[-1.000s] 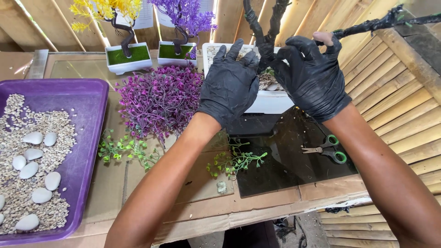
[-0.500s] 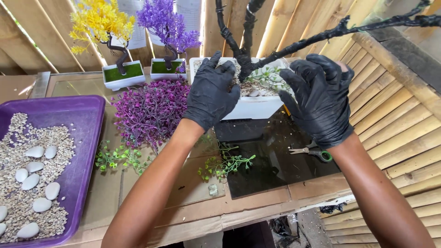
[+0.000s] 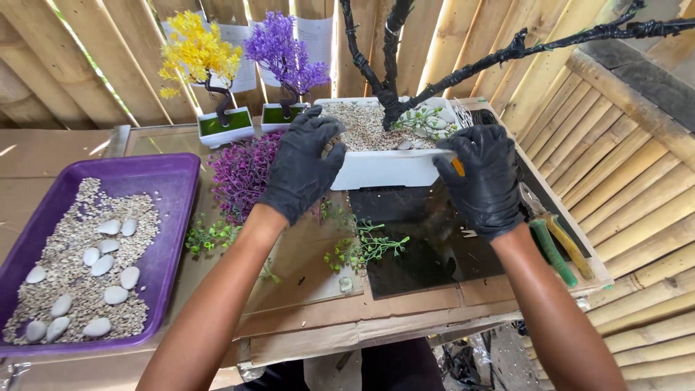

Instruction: The person arranges white stones and small pebbles into a white rectangular bonsai pot containing a black tree trunk. They then use scissors to trim small green artificial plants and insert them into the pot's substrate around the base of the tree.

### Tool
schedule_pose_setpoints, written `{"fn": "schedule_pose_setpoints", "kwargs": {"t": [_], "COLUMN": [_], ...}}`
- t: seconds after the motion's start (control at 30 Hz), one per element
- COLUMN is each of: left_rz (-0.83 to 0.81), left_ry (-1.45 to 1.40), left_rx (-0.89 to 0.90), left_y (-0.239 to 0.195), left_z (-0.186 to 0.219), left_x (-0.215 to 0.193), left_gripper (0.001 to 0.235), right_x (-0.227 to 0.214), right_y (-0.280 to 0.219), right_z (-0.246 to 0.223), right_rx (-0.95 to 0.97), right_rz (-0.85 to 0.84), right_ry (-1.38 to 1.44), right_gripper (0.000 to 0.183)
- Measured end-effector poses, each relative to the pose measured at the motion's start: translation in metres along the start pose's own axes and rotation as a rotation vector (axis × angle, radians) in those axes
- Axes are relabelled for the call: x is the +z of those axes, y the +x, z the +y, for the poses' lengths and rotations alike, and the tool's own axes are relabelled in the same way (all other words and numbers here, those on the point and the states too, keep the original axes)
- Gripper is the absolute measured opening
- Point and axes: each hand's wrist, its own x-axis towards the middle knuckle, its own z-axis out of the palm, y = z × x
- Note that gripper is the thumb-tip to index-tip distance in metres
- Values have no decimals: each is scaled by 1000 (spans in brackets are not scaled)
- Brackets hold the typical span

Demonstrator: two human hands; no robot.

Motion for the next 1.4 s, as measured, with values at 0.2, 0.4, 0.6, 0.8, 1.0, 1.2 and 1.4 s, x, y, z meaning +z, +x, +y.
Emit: {"fn": "schedule_pose_setpoints", "kwargs": {"t": [0.2, 0.4, 0.6, 0.8, 1.0, 1.2, 1.4], "left_rz": [-69, -281, -716, -365, -293, -249, -160], "left_ry": [66, 350, 403, 320, 365, 447, 458], "left_rx": [15, -95, -239, -43, 65, -87, -188], "left_y": [-30, -97, -189, -196, -226, -237, -167], "left_z": [27, 31, 34, 44, 3, -15, 58], "left_x": [-65, -124, -132, -131, -105, -80, -89], "left_gripper": [32, 22, 32, 19, 25, 44, 37], "right_x": [19, 28, 37, 37, 46, 42, 16], "right_y": [-34, -62, -62, -52, -57, -50, -26], "right_z": [-51, -103, -95, -89, -83, -83, -102], "right_rx": [67, -134, -119, -267, -165, 301, 530], "right_rz": [-66, -352, -498, -431, -300, -347, -304], "right_ry": [248, 591, 620, 549, 455, 775, 1012], "right_gripper": [26, 34, 22, 17, 15, 14, 9]}}
